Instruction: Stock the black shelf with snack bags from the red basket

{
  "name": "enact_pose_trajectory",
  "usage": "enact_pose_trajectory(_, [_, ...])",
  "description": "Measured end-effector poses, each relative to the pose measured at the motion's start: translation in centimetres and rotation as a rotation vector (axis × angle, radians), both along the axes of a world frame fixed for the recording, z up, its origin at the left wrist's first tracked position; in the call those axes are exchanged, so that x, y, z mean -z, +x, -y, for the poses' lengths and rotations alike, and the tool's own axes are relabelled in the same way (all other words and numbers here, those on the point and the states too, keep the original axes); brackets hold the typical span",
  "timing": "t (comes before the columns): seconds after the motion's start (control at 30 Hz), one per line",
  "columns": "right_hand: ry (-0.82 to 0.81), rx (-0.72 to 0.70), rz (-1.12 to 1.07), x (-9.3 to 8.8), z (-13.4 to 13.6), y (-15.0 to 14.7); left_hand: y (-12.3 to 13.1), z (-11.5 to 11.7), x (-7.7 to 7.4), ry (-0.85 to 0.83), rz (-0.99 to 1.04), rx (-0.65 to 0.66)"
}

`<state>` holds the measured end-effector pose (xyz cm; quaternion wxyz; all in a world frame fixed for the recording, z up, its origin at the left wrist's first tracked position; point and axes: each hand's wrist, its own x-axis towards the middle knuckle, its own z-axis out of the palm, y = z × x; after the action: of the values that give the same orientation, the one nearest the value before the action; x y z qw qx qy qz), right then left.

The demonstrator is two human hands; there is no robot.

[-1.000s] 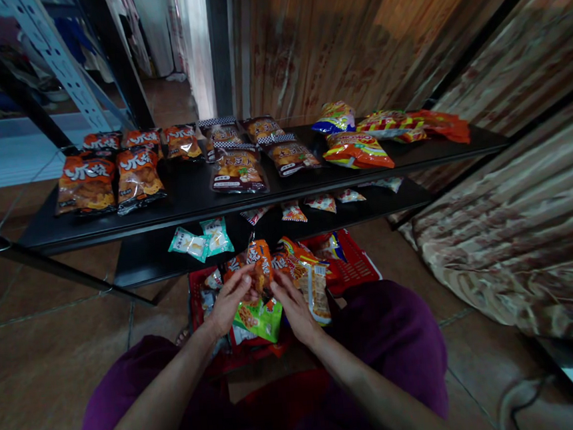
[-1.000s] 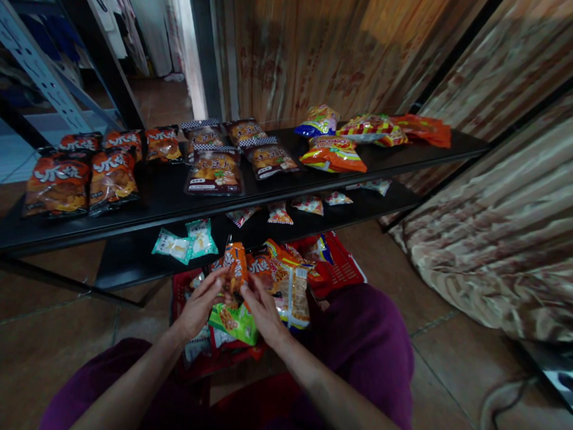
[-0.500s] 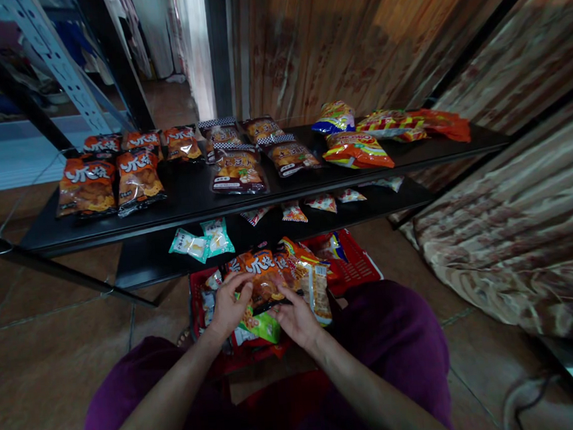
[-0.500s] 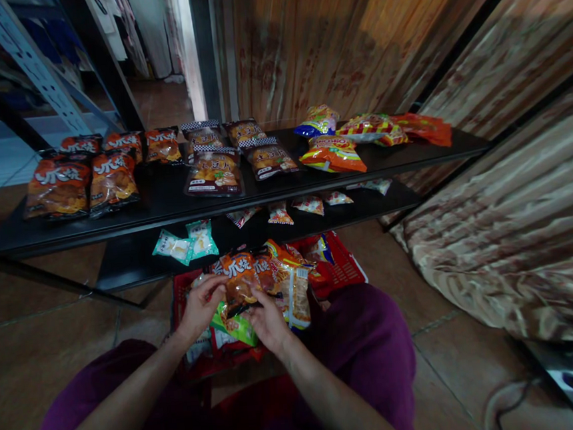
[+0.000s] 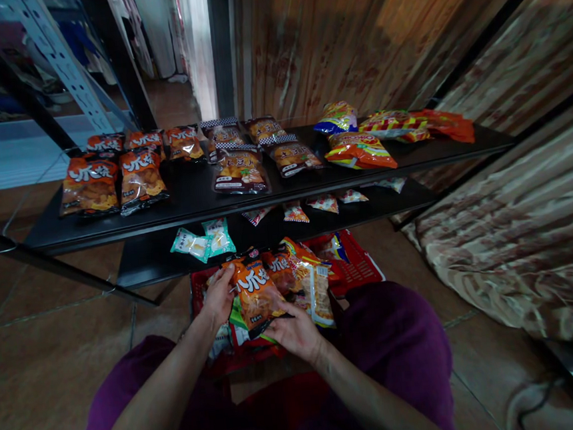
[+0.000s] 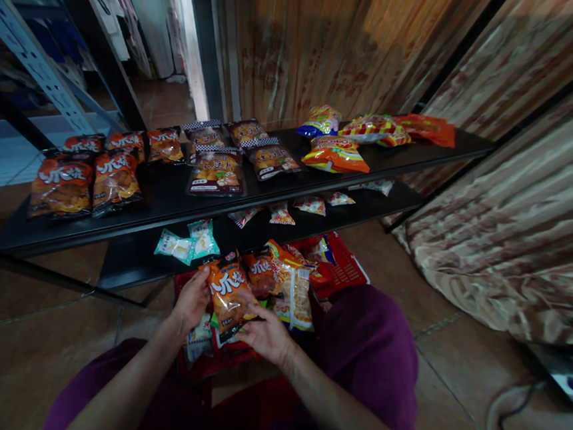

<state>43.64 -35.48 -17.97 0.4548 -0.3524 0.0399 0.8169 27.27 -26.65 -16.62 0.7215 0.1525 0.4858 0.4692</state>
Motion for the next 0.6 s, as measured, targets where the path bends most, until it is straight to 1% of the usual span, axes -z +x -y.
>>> enact_pose_trajectory(0.13, [0.051, -0.032, 0.114, 0.5, 0.2, -0.2, 0.3, 0.0, -1.0, 0.000, -0.019, -0.109])
enact_pose_trajectory(0.23, [0.088, -0.017, 0.210, 0.7, 0.2, -0.3, 0.4, 0.2, -1.7, 0.017, -0.055, -0.123])
enact_pose_trajectory(0.4, [0.141, -0.004, 0.283, 0.4, 0.3, -0.6, 0.5, 0.5, -2.0, 0.089, -0.040, -0.051])
enact_pose_trajectory(0.53, [0.160, 0.000, 0.276, -0.2, 0.0, -0.7, 0.5, 1.4, -1.7, 0.136, -0.004, 0.052])
enact_pose_trajectory(0.6, [0.172, -0.005, 0.279, -0.5, -0.2, -0.7, 0.6, 2.0, -1.5, 0.181, -0.015, 0.070])
